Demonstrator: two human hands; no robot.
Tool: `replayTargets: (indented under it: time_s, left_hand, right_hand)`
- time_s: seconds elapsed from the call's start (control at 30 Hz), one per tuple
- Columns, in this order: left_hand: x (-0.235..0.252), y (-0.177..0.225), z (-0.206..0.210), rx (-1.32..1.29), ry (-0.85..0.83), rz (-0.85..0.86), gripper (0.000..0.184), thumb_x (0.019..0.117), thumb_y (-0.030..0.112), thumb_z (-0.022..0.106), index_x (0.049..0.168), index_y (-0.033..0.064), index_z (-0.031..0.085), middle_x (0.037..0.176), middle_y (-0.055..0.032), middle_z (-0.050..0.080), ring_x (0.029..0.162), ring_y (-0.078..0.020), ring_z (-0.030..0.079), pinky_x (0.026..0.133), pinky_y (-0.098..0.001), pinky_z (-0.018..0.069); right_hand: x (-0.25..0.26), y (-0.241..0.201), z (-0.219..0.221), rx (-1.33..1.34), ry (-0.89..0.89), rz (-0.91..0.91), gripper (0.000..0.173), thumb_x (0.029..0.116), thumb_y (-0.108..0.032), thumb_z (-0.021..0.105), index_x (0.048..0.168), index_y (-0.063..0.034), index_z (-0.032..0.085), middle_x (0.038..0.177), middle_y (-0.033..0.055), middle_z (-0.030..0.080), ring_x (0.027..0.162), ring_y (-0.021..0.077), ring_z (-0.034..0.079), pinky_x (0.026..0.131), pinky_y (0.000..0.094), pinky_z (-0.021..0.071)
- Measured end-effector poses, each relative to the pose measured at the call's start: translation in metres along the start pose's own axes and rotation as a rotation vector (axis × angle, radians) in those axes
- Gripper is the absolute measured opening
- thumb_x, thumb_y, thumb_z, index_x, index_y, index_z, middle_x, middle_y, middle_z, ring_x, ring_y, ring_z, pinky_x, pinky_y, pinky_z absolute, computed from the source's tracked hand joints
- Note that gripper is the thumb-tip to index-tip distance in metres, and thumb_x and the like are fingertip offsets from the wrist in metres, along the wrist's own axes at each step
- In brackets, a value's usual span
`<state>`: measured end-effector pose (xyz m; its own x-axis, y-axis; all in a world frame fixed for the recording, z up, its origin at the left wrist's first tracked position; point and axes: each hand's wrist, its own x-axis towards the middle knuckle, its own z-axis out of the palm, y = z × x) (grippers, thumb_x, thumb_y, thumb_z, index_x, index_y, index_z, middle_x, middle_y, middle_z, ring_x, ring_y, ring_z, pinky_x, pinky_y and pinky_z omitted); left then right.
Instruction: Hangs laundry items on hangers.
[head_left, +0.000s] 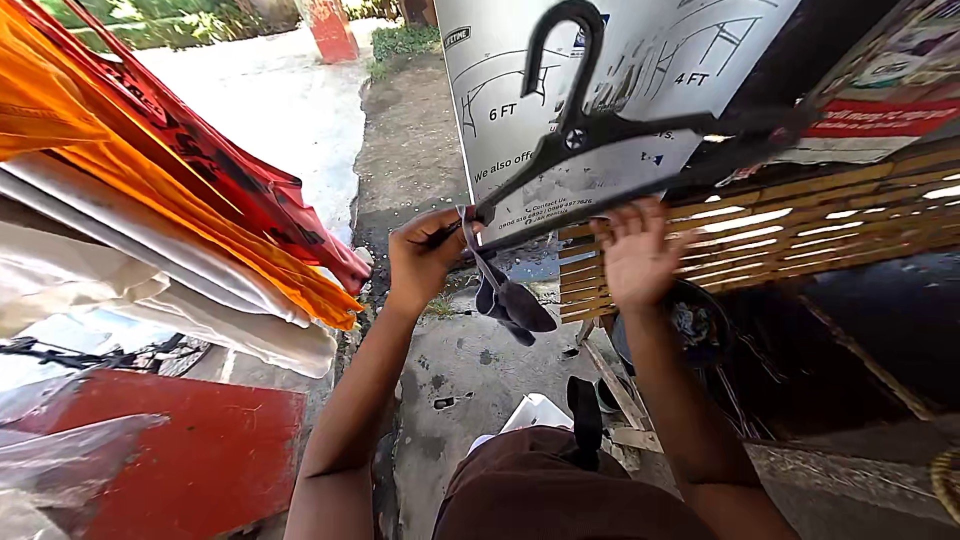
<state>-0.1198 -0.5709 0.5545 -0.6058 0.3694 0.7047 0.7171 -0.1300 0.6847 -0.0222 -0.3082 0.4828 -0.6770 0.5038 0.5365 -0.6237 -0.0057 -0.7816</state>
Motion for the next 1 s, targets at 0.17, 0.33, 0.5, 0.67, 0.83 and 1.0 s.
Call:
replayTargets:
  time_s: [0.17, 0.33, 0.5, 0.67, 0.83, 1.0]
  left_hand:
    - [0.008, 0.020, 0.004, -0.045, 0.022, 0.041, 0.014, 0.0921, 0.002, 0.070, 0.105, 0.0070, 0.075, 0.094, 0.0120, 0.074, 0.073, 0.0065, 0.065, 0.065, -0.0139, 0.0558]
    - [-0.001, 0.047, -0.002, 0.005, 0.025, 0.042, 0.017, 0.0953, 0.005, 0.069, 0.110, 0.0117, 0.074, 0.096, 0.0135, 0.073, 0.071, 0.0068, 0.064, 0.064, -0.0108, 0.0541]
    - [-0.011, 0.053, -0.024, 0.021, 0.098, -0.003, 0.018, 0.0967, 0.008, 0.068, 0.109, 0.0197, 0.075, 0.094, 0.0176, 0.074, 0.068, 0.0078, 0.064, 0.061, -0.0102, 0.0536]
    - [-0.016, 0.061, -0.041, 0.009, 0.107, 0.011, 0.018, 0.0978, 0.011, 0.067, 0.108, 0.0233, 0.076, 0.096, 0.0182, 0.074, 0.073, 0.0066, 0.066, 0.065, -0.0112, 0.0552]
    - [-0.021, 0.071, -0.061, 0.003, 0.128, 0.025, 0.019, 0.0985, 0.013, 0.066, 0.107, 0.0266, 0.076, 0.095, 0.0179, 0.075, 0.071, 0.0061, 0.066, 0.064, -0.0114, 0.0553]
    - [-0.032, 0.066, -0.087, 0.035, 0.180, 0.014, 0.015, 0.0971, 0.014, 0.068, 0.106, 0.0229, 0.076, 0.093, 0.0143, 0.075, 0.068, 0.0034, 0.065, 0.061, -0.0133, 0.0552]
  right_hand:
    - [-0.036, 0.087, 0.023, -0.709, -0.467, 0.546, 0.072, 0.0999, -0.031, 0.065, 0.153, 0.0066, 0.034, 0.155, 0.0334, 0.037, 0.144, 0.0459, 0.039, 0.117, 0.0582, 0.0355]
    - [-0.073, 0.104, 0.013, -0.602, -1.138, 1.076, 0.045, 0.1091, -0.019, 0.047, 0.146, 0.0064, 0.044, 0.138, 0.0287, 0.054, 0.126, 0.0352, 0.055, 0.105, 0.0545, 0.0433]
    - [-0.114, 0.096, -0.016, -0.476, -1.461, 1.291, 0.038, 0.1087, -0.013, 0.039, 0.138, 0.0082, 0.050, 0.127, 0.0287, 0.056, 0.111, 0.0327, 0.056, 0.095, 0.0549, 0.0445]
    - [-0.130, 0.097, -0.025, -0.374, -1.366, 1.209, 0.020, 0.1014, -0.005, 0.053, 0.110, 0.0104, 0.063, 0.094, 0.0111, 0.065, 0.081, 0.0098, 0.059, 0.080, 0.0345, 0.0520]
    - [-0.083, 0.080, -0.027, -0.502, -0.834, 1.193, 0.024, 0.1056, -0.001, 0.046, 0.123, 0.0126, 0.057, 0.111, 0.0204, 0.061, 0.093, 0.0178, 0.061, 0.089, 0.0371, 0.0528]
    - [-0.059, 0.066, -0.046, -0.267, -0.544, 1.228, 0.031, 0.1060, 0.002, 0.034, 0.134, 0.0069, 0.048, 0.113, 0.0161, 0.061, 0.092, 0.0198, 0.069, 0.083, 0.0390, 0.0598]
